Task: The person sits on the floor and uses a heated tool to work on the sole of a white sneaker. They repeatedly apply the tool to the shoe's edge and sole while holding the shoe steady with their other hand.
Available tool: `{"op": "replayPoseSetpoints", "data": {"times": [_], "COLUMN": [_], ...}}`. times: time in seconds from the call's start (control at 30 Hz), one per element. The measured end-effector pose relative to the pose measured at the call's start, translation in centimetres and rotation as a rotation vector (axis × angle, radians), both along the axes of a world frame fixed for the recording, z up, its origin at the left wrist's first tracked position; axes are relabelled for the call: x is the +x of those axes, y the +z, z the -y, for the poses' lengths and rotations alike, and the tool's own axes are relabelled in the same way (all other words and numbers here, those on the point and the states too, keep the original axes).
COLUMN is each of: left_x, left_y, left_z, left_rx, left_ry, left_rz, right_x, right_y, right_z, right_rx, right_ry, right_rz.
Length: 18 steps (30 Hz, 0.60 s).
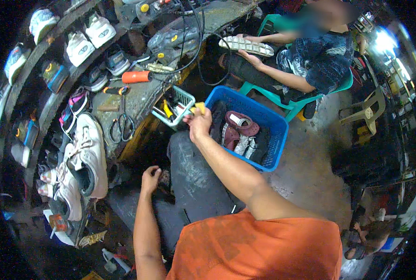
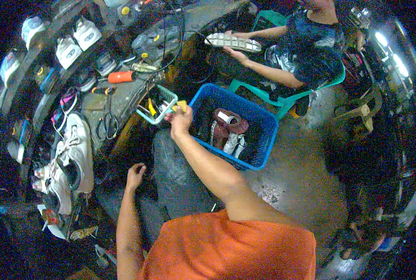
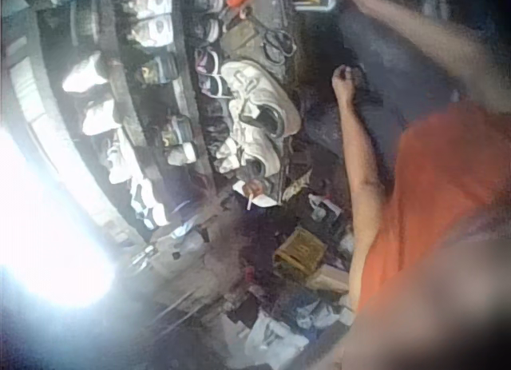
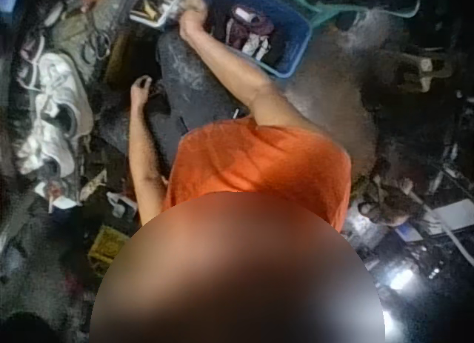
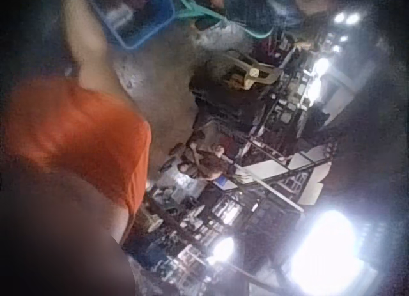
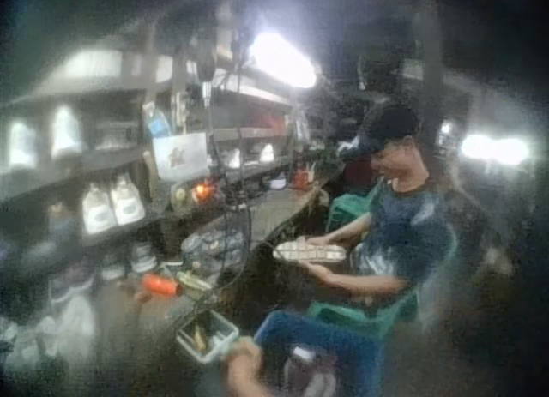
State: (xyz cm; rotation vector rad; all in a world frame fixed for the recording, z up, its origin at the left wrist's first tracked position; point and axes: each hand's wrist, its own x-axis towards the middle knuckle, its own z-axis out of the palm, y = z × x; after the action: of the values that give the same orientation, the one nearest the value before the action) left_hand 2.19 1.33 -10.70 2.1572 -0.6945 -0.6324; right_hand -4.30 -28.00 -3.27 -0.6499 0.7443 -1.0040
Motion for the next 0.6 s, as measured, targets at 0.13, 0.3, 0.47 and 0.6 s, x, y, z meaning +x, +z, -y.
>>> {"op": "replayPoseSetpoints", "data": {"times": [0.13, 0.3, 0.47, 0.6], "left_x": [0.2, 0.4, 0.4, -0.3], "left_y": [-0.6, -0.3, 0.5, 1.0], "left_z": [-0.6, -0.4, -0.4, 0.5], "left_rx": [0.003, 0.0, -0.034, -0.008], "left_ry": [0.01, -0.029, 0.076, -0.043], "left_rz": [-0.071, 0.047, -0.307, -0.113], "right_x": [6.8, 7.2, -0.7, 0.2], "right_y": [3.5, 3.8, 0.1, -1.1], "right_z": [-0.2, -1.2, -1.5, -0.5], "right_rx": [-0.01, -0.402, -0.173, 0.136], "right_ry": [0.181, 0.078, -0.191, -0.093], "right_rz": [0.101, -0.111, -0.435, -0.225]}}
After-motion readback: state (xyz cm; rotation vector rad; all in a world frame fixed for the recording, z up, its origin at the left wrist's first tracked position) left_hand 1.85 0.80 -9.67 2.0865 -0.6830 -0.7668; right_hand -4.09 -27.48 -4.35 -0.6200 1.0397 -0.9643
